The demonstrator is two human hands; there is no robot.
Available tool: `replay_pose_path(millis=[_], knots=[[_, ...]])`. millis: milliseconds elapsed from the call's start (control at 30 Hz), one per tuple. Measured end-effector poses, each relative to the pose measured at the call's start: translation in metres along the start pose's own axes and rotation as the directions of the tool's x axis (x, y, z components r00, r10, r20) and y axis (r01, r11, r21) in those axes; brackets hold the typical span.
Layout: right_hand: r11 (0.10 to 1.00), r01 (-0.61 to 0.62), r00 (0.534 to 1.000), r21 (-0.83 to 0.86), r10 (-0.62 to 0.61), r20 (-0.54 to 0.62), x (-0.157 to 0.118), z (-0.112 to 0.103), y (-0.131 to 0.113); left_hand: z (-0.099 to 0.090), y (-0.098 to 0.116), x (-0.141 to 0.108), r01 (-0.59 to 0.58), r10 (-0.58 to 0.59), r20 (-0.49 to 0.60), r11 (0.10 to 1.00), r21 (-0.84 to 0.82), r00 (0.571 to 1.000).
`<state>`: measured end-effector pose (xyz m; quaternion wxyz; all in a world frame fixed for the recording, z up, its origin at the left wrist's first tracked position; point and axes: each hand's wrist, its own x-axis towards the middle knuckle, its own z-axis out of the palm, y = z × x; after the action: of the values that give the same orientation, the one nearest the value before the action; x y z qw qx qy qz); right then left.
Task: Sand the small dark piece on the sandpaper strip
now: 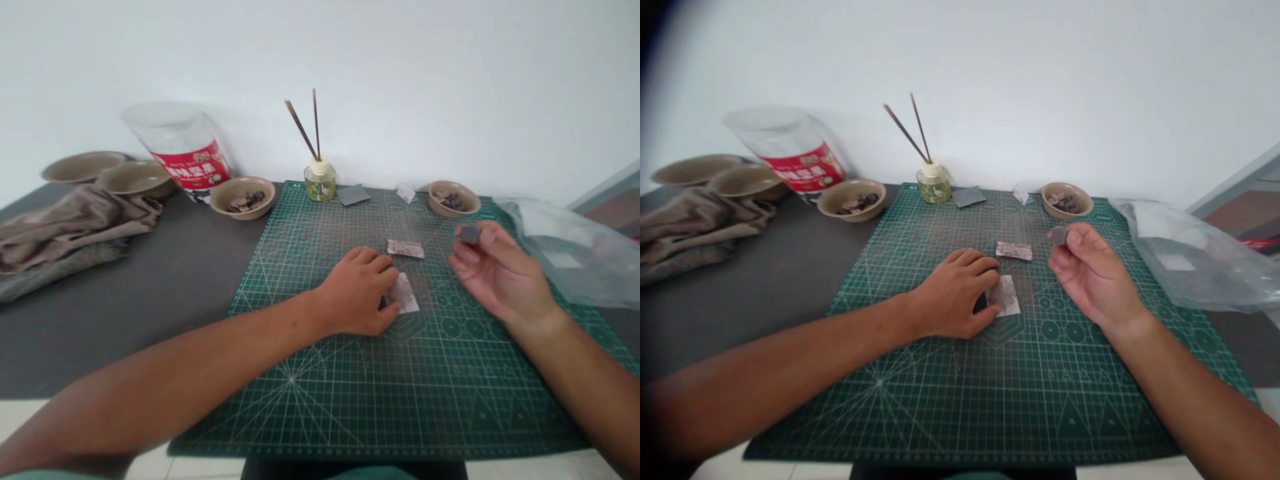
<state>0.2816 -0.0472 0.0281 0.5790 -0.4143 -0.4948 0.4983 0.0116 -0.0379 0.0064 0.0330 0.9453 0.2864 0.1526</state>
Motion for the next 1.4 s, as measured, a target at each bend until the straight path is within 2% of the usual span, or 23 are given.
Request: replay_pose_path(millis=[100, 200, 300, 367, 467, 567, 667, 733, 800, 867, 967, 1133, 1400], knots=[[1.000, -0.029, 1.000, 0.000, 0.029, 0.004, 0.002, -0.005, 0.001, -0.002, -0.011, -0.001, 0.068, -0.068, -0.007, 0.996, 0.061, 0.998], [0.999, -0.046, 0.999, 0.002, 0.046, 0.003, 0.002, -0.006, 0.002, -0.003, -0.032, -0.002, 0.170, -0.161, -0.071, 0.974, 0.147, 0.984], [0.999, -0.038, 0.998, -0.020, 0.039, 0.042, 0.001, -0.002, 0.004, -0.004, -0.053, 0.000, 0.319, -0.277, -0.227, 0.931, 0.175, 0.934], [0.999, -0.033, 0.997, -0.032, 0.036, 0.074, 0.000, 0.003, 0.006, -0.006, -0.054, 0.002, 0.366, -0.306, -0.345, 0.923, 0.123, 0.887], [0.998, -0.064, 0.992, 0.029, 0.061, 0.111, -0.006, 0.014, 0.009, -0.007, -0.032, 0.003, 0.253, -0.240, -0.410, 0.967, -0.022, 0.880], [0.977, -0.161, 0.976, 0.139, 0.136, 0.173, -0.017, 0.027, 0.011, -0.001, 0.000, 0.001, 0.112, -0.184, -0.366, 0.971, -0.209, 0.912], [0.948, -0.251, 0.949, 0.196, 0.201, 0.243, -0.029, 0.037, 0.013, 0.007, 0.017, 0.000, 0.009, -0.144, -0.357, 0.935, -0.354, 0.923], [0.931, -0.290, 0.935, 0.219, 0.228, 0.271, -0.035, 0.041, 0.015, 0.010, 0.017, 0.000, -0.094, -0.075, -0.393, 0.914, -0.393, 0.916], [0.909, -0.337, 0.920, 0.247, 0.261, 0.294, -0.039, 0.044, 0.017, 0.011, 0.013, 0.000, -0.173, -0.019, -0.458, 0.911, -0.375, 0.889], [0.875, -0.392, 0.896, 0.283, 0.293, 0.333, -0.043, 0.046, 0.018, 0.009, 0.010, -0.001, -0.202, 0.011, -0.504, 0.923, -0.327, 0.864], [0.822, -0.459, 0.860, 0.338, 0.314, 0.403, -0.046, 0.047, 0.020, 0.006, 0.009, -0.001, -0.227, 0.054, -0.513, 0.933, -0.281, 0.856], [0.783, -0.511, 0.827, 0.355, 0.335, 0.451, -0.050, 0.043, 0.018, 0.006, 0.009, 0.002, -0.364, 0.138, -0.592, 0.888, -0.281, 0.794], [0.763, -0.564, 0.788, 0.315, 0.384, 0.481, -0.047, 0.042, 0.018, 0.008, 0.008, 0.005, -0.377, 0.124, -0.592, 0.867, -0.326, 0.797]])
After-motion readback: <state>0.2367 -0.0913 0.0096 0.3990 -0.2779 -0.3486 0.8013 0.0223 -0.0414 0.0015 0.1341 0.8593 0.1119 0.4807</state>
